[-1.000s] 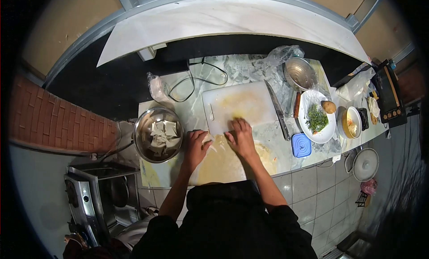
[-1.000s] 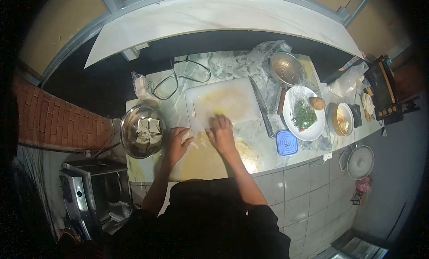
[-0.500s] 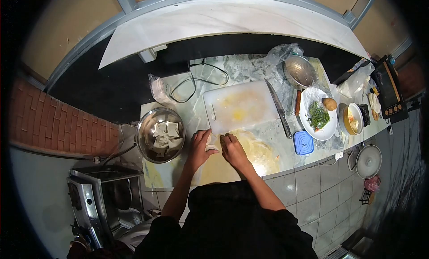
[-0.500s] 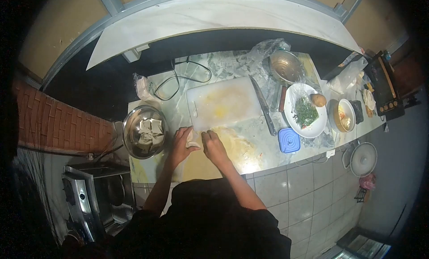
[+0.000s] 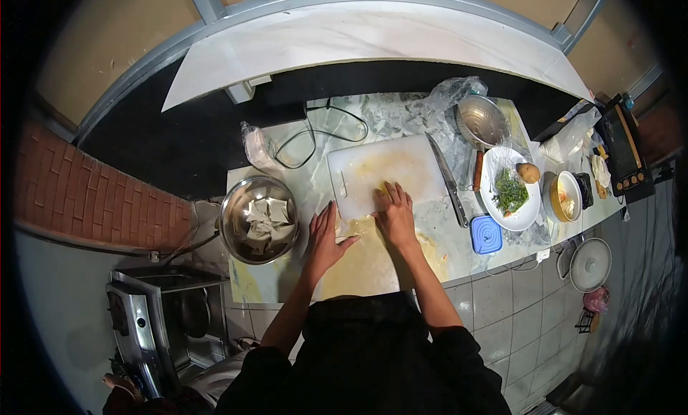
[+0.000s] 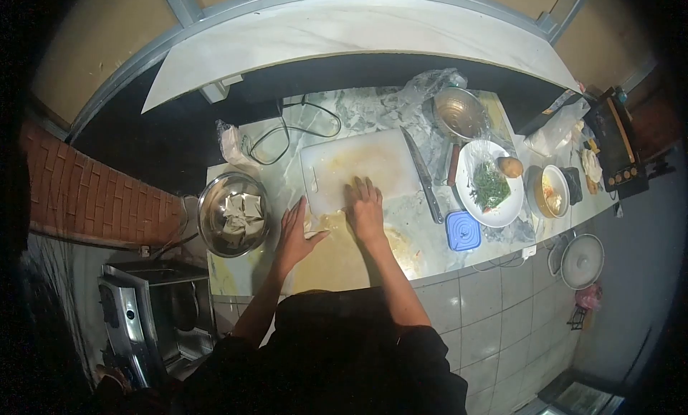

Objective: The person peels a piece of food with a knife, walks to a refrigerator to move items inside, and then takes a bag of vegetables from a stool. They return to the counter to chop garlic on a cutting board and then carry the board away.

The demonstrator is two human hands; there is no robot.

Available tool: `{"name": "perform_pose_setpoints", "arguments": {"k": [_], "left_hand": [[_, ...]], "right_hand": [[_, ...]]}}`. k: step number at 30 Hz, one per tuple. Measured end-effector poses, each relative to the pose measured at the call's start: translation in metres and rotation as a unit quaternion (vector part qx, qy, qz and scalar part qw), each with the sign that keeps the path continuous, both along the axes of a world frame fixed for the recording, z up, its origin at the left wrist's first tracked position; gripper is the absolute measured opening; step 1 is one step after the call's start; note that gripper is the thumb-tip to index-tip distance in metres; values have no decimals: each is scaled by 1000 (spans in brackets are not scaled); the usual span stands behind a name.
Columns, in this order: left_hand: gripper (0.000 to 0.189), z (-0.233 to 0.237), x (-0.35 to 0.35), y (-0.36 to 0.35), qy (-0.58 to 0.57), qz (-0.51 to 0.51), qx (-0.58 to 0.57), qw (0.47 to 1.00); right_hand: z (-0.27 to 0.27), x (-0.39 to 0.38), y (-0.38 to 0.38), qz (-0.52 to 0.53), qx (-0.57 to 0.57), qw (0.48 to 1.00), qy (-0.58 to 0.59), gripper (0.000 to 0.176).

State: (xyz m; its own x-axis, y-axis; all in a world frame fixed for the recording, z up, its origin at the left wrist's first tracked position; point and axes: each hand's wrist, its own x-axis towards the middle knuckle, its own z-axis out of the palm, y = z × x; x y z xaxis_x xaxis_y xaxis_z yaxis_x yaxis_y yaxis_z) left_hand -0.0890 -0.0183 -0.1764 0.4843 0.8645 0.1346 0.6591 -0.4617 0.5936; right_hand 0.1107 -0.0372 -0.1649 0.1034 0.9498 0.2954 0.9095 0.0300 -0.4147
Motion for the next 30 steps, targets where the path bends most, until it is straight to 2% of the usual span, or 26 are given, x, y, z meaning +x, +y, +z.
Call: {"name": "perform_pose_setpoints", "arguments": {"k": [4, 14, 16, 17, 19, 20, 22, 24, 26, 27, 29, 30], "left_hand": [[94, -5, 8, 3, 1, -13, -4, 1000], [89, -4, 17, 0, -26, -6, 17, 1000], [77, -7, 16, -1, -22, -8, 35, 999], [77, -9, 16, -2, -21, -8, 36, 999], [62, -10, 17, -1, -47, -29, 46, 997], [62, -11, 16, -1, -47, -28, 46, 997], [51, -10, 18, 1, -94, -51, 18, 994], [45, -11, 22, 1, -106, -57, 54, 991], [39, -11, 24, 2, -157, -59, -21, 986], [39, -4, 25, 2, -157, -62, -23, 985], [34, 9, 30, 2, -217, -23, 4, 976], [32, 7, 28, 2, -206, 20, -16, 978]], "right_hand": [[-15, 12, 8, 21, -44, 996, -77, 64], [-22, 12, 32, -10, -15, 998, -57, 61], [-22, 11, 34, -14, 8, 1000, -13, 56], [-22, 10, 33, -14, 8, 1000, -13, 56], [-16, 7, 27, -12, 36, 997, 68, 43], [-14, 3, 20, -10, 37, 997, 68, 43], [-10, -6, 1, 2, 36, 990, 138, 32], [-14, -13, -16, 6, 41, 987, 157, 30], [-18, -16, -24, 7, 48, 983, 177, 29], [-19, -18, -27, 11, 43, 981, 187, 30], [-20, -16, -32, 38, 24, 985, 167, 35], [-20, -15, -31, 36, 23, 985, 166, 35]]}}
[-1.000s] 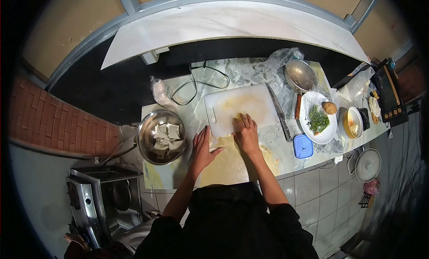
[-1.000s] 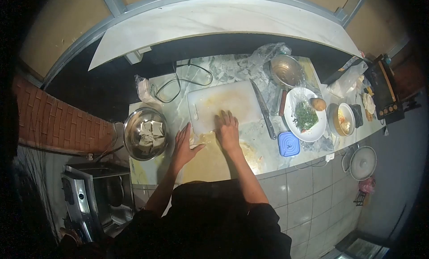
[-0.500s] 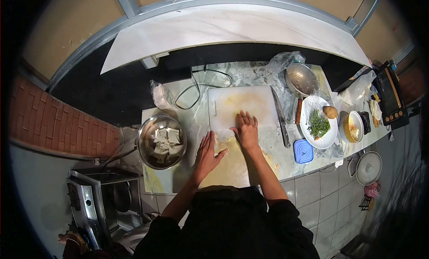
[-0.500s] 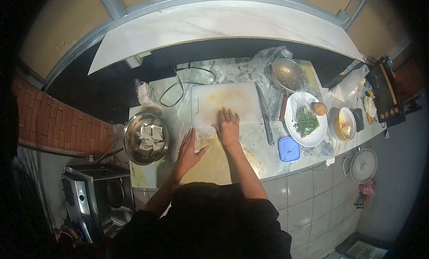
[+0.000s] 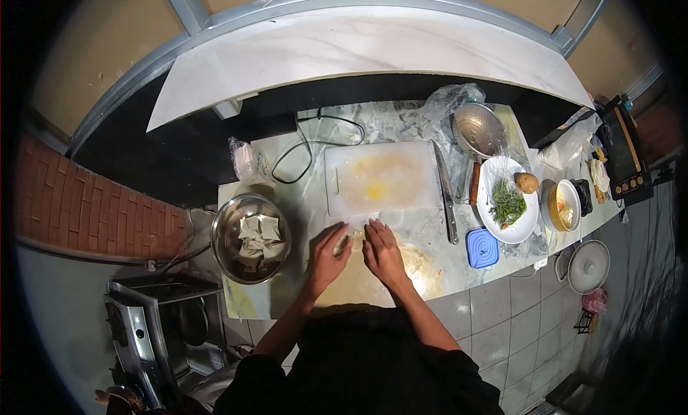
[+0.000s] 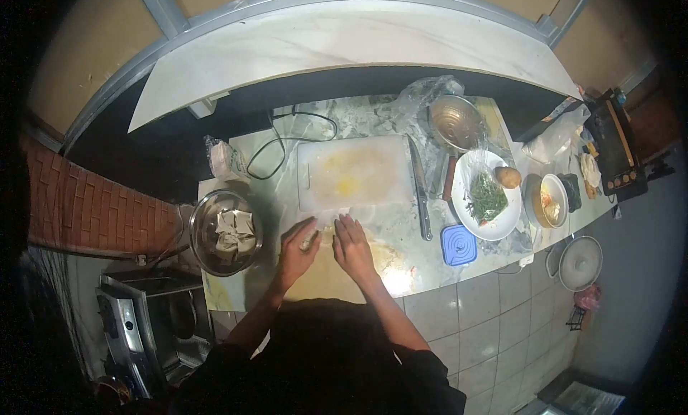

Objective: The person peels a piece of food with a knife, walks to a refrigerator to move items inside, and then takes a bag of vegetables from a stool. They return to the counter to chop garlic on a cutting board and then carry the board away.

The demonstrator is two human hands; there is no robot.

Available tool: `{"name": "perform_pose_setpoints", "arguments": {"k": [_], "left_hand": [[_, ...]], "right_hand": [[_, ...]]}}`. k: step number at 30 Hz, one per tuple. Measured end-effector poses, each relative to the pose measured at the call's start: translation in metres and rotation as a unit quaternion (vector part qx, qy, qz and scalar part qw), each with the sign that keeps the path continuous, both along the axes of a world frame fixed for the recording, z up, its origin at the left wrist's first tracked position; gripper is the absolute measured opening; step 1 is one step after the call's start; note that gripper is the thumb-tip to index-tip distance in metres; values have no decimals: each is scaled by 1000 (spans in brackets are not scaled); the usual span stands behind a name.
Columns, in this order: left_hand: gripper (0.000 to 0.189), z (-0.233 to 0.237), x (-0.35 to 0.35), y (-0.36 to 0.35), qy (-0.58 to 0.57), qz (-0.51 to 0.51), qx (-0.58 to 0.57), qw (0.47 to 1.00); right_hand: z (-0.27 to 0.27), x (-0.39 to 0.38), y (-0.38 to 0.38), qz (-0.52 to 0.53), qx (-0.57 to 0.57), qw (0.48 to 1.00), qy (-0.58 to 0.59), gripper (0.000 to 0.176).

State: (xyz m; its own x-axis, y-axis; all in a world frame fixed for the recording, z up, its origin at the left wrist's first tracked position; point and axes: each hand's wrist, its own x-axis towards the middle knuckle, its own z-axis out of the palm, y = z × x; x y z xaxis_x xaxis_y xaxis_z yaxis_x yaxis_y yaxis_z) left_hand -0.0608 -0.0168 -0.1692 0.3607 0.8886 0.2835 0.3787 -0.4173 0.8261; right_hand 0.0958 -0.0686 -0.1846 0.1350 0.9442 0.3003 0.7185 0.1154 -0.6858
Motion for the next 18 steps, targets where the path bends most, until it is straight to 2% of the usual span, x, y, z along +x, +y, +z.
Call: {"name": "perform_pose_setpoints", "arguments": {"k": [3, 8, 13, 15, 16, 18], "left_hand": [[29, -6, -9, 2, -20, 30, -18, 999], [26, -32, -12, -8, -194, 70, -128, 970], [33, -31, 1, -6, -254, 66, -192, 945], [38, -35, 6, 2, -358, 73, -245, 898], [38, -33, 7, 4, -360, 75, -244, 897], [40, -30, 5, 8, -414, 88, -283, 861]], "right_hand": [[1, -4, 3, 67, -21, 997, -35, 50], [-1, -28, 5, 133, -32, 989, -53, 55], [-6, -42, 4, 167, -44, 983, -55, 57], [-6, -43, 5, 176, -44, 983, -34, 58], [-6, -42, 4, 178, -45, 982, -35, 58], [-1, -41, 3, 153, -50, 985, 60, 58]]}}
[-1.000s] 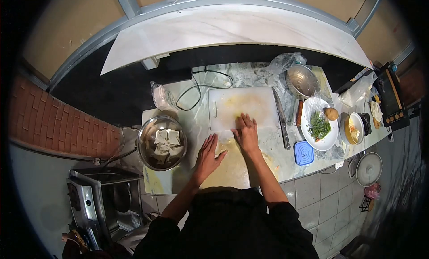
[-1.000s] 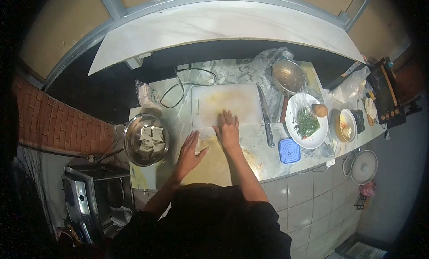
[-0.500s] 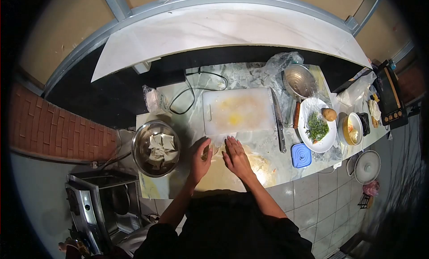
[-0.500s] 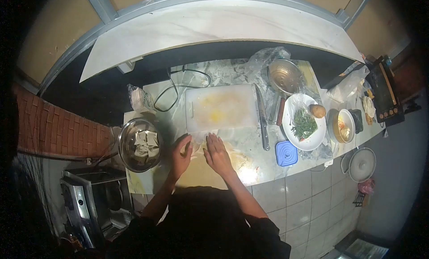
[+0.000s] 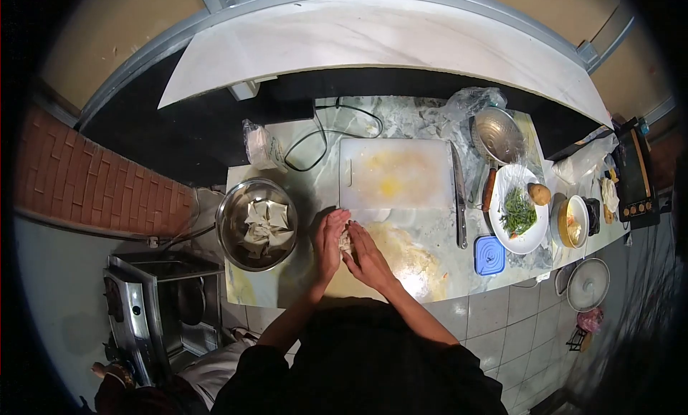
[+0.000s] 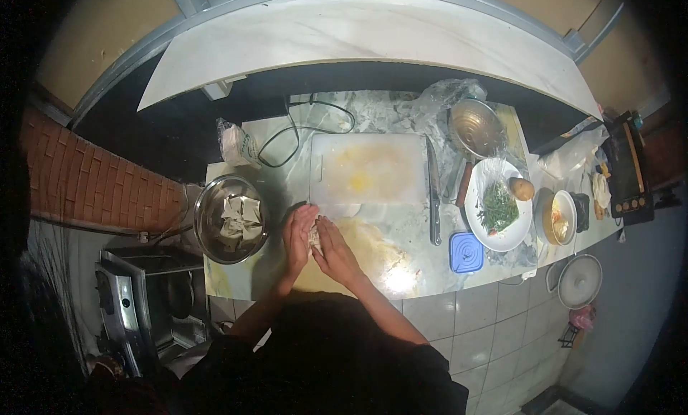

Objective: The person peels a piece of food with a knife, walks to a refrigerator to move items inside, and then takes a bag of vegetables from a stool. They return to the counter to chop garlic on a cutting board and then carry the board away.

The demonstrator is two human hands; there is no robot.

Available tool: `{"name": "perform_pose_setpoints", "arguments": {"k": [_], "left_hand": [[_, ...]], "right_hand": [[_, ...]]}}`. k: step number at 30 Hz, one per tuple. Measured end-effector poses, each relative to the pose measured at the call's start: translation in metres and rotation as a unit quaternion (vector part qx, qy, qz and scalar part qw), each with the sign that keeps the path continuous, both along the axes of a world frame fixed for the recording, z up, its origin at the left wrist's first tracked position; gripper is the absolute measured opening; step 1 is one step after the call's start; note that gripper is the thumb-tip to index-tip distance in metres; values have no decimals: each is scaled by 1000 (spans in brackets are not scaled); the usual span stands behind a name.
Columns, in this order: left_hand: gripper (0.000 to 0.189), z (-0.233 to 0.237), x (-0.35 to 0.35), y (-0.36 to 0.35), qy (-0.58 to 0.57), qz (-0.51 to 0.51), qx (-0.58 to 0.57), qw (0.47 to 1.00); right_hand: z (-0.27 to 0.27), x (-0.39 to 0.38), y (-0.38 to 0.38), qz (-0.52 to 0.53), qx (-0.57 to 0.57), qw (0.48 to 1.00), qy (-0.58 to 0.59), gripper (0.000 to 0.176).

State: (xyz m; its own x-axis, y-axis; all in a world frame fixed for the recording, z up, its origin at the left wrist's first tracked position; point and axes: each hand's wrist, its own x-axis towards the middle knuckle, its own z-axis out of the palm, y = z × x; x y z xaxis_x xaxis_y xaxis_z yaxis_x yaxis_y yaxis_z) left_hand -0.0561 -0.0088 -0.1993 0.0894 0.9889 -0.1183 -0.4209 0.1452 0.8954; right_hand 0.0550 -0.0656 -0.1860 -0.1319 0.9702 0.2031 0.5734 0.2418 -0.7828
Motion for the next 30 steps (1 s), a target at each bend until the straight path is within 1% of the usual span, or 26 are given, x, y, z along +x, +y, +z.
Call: {"name": "perform_pose_setpoints", "arguments": {"k": [1, 3, 4, 6, 7, 9, 10, 12, 13, 15, 16, 18, 19, 21, 22, 24, 30], "left_hand": [[40, -2, -4, 0, 0, 1, -1, 1000], [41, -2, -14, 1, 14, 16, 78, 997], [41, 0, -19, 0, 15, 15, 77, 997], [43, 5, -27, -2, 65, 20, 35, 997], [43, 4, -31, -3, 66, 20, 34, 997], [37, 1, -38, -4, 65, 13, -5, 998], [37, 0, -41, -4, 66, 13, -4, 998], [36, -5, -43, -3, 72, 7, -35, 997], [36, -9, -43, -4, 72, 5, -34, 997], [40, -12, -41, -5, 113, -1, 57, 992], [40, -12, -40, -5, 113, -3, 58, 992], [40, -7, -36, -2, 96, 9, 18, 995], [40, -3, -34, -1, 94, 9, 19, 995], [38, 5, -32, 0, 101, -7, 17, 995], [38, 4, -32, 0, 100, -7, 17, 995], [38, 1, -31, 1, 98, -20, -1, 995], [35, -3, -30, -1, 104, -35, 7, 994]], "right_hand": [[3, 1, 0, 1, -1, 1000, 0, 58], [9, 5, 3, 26, 12, 999, -23, 61], [12, 4, 5, 26, 10, 999, -22, 61], [17, -1, 10, 68, 33, 992, -98, 62], [12, -3, 10, 68, 32, 993, -96, 62], [3, -9, 13, 64, 75, 975, -201, 60], [2, -10, 14, 64, 76, 975, -200, 60], [3, -10, 18, 61, 88, 961, -254, 49], [3, -8, 21, 59, 87, 961, -255, 49], [5, -5, 26, 58, 99, 955, -275, 37], [1, -6, 27, 56, 99, 955, -275, 37], [-7, -5, 32, 74, 106, 955, -269, 27], [-8, -5, 32, 74, 108, 954, -270, 27], [-10, -6, 31, 73, 107, 950, -283, 19], [-12, -7, 30, 74, 107, 950, -284, 19], [-17, -9, 30, 25, 170, 954, -248, 8], [-29, -6, 28, 59, 177, 934, -304, 10]]}}
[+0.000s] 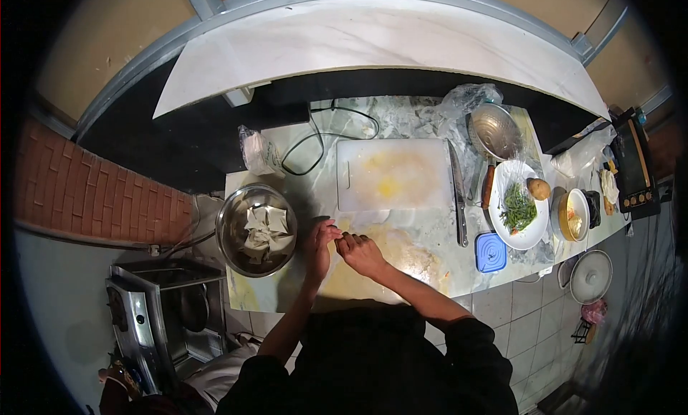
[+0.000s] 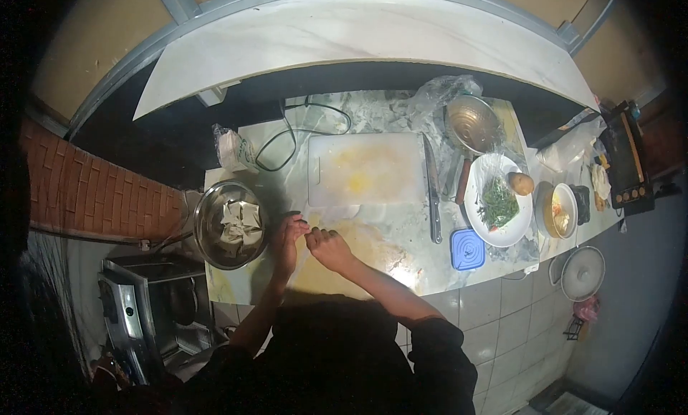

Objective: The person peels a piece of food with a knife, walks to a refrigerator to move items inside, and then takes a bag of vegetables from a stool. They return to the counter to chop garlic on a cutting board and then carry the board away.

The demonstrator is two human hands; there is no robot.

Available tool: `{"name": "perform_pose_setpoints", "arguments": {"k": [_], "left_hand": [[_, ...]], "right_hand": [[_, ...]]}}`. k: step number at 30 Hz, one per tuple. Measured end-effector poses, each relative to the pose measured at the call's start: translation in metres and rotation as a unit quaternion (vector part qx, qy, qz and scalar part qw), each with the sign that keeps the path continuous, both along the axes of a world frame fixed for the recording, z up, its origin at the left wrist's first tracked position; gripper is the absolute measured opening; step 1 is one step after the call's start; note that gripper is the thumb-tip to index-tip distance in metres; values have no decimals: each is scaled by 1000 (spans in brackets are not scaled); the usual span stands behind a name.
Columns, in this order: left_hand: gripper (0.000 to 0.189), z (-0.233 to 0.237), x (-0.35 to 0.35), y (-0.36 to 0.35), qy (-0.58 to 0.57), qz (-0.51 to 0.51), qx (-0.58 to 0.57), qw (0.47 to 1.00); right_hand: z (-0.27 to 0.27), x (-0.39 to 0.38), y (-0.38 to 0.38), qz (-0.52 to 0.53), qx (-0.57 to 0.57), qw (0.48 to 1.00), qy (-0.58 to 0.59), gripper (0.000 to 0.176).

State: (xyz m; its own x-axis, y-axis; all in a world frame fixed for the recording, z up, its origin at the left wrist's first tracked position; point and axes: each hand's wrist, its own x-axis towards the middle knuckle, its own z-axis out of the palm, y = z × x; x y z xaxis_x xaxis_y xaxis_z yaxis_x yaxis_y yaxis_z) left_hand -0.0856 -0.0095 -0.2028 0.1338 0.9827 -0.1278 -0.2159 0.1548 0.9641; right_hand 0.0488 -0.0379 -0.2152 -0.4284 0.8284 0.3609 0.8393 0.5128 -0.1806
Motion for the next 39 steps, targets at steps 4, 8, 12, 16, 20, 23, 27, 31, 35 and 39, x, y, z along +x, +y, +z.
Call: {"name": "perform_pose_setpoints", "arguments": {"k": [4, 8, 12, 16, 20, 23, 27, 31, 35, 39], "left_hand": [[34, 2, 0, -2, 11, 6, -11, 1000], [35, 3, -2, -1, 10, 2, 0, 1000], [25, -10, -4, 1, 103, -76, 72, 989], [21, 7, 6, -3, 185, -101, 98, 973], [33, 40, 13, -5, 308, -201, 194, 909], [42, 41, 23, -7, 353, -230, 248, 872], [36, 47, 33, -11, 372, -233, 295, 849], [26, 46, 36, -6, 370, -274, 306, 834], [22, 48, 37, -10, 377, -264, 304, 834], [16, 43, 38, -17, 379, -218, 318, 841]], "right_hand": [[7, 3, 6, 4, -4, 1000, 24, 11], [1, 22, 25, -91, -74, 965, 234, 16], [31, 65, 54, -226, -240, 738, 589, 29], [44, 112, 87, -287, -149, 803, 501, 26], [68, 127, 111, -329, -54, 862, 382, 29], [52, 132, 121, -306, -63, 908, 280, 22], [40, 133, 113, -196, -76, 958, 196, 14], [50, 141, 106, -176, -50, 961, 208, 13], [66, 147, 83, -196, -77, 934, 289, 10], [92, 132, 43, -203, -144, 921, 301, 12]]}}
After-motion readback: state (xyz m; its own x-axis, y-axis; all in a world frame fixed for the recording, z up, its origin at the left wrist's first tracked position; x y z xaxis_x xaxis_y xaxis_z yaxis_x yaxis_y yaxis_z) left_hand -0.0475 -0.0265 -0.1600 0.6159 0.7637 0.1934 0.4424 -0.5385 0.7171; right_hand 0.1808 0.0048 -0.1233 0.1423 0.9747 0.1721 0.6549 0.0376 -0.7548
